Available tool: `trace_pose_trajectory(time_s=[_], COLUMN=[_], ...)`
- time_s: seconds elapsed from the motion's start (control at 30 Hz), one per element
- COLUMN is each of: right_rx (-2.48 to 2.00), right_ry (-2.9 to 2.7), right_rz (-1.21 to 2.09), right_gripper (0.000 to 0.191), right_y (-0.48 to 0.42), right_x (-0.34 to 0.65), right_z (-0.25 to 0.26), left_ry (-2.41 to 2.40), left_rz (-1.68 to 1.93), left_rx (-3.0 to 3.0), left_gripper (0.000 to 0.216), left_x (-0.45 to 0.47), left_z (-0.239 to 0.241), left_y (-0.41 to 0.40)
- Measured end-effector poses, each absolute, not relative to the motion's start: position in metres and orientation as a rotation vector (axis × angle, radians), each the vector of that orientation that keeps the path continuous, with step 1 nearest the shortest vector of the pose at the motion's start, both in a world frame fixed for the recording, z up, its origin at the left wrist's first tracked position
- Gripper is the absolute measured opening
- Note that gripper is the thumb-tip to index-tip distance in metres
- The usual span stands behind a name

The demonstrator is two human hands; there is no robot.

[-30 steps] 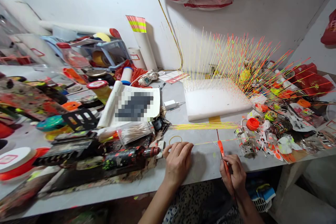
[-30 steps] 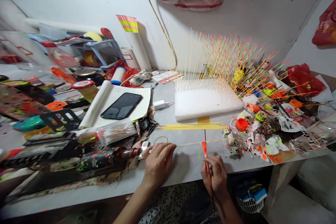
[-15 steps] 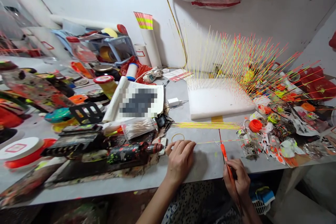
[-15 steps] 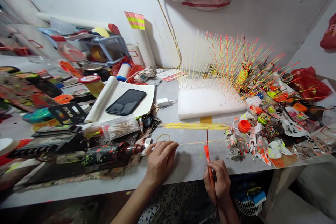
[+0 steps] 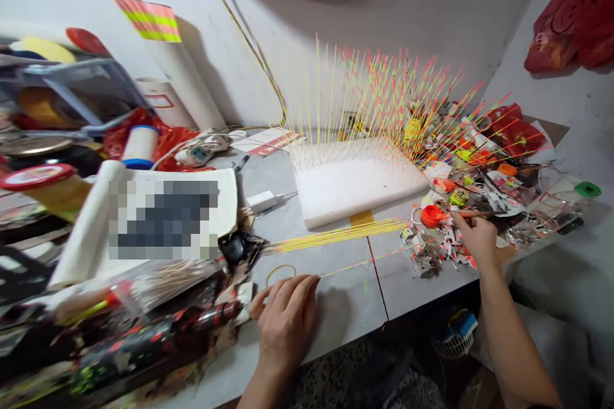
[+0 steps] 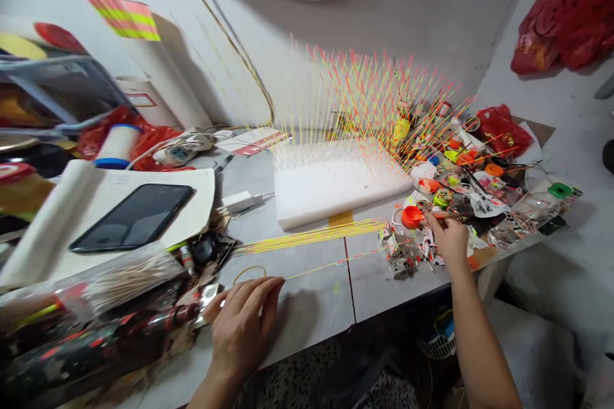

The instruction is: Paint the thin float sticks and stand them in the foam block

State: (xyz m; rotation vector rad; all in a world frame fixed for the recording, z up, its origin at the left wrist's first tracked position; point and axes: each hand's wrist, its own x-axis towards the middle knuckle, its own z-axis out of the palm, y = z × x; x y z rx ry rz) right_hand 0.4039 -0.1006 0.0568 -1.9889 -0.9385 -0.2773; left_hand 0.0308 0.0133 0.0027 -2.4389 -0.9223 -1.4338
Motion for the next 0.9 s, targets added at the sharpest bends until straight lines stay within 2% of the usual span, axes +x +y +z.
trace_pose_trajectory(time_s=[0.13, 0.37, 0.73, 0.8, 0.9], right_rx=[-2.279, -2.339, -2.297, -2.188, -2.005], right_ry=[-1.065, -1.158, -1.044, -1.121, -1.349], right_rz=[-0.321, -0.306, -0.429, -0.375, -0.226], right_gripper=[0.07, 0.058, 0.07, 0.066, 0.047], right_y=[-0.069, -0.059, -0.085, -0.088, -0.092], right_x=[0.421, 0.427, 0.437, 0.431, 0.421], right_z=[0.06, 0.051, 0.064, 0.066, 0.068], left_ry=[-0.885, -0.877, -0.839, -0.844, -0.888], left_rz=[-1.395, -1.377, -1.422, -1.423, -1.411], left_rx=[-2.423, -2.452, -2.434, -2.435, -2.436], left_gripper=[0.009, 0.01, 0.009, 0.009, 0.009], left_x=[0.031, 0.029, 0.03, 0.03, 0.03], left_z=[0.007, 0.009, 0.013, 0.013, 0.011], left_y=[0.014, 0.013, 0.015, 0.014, 0.012])
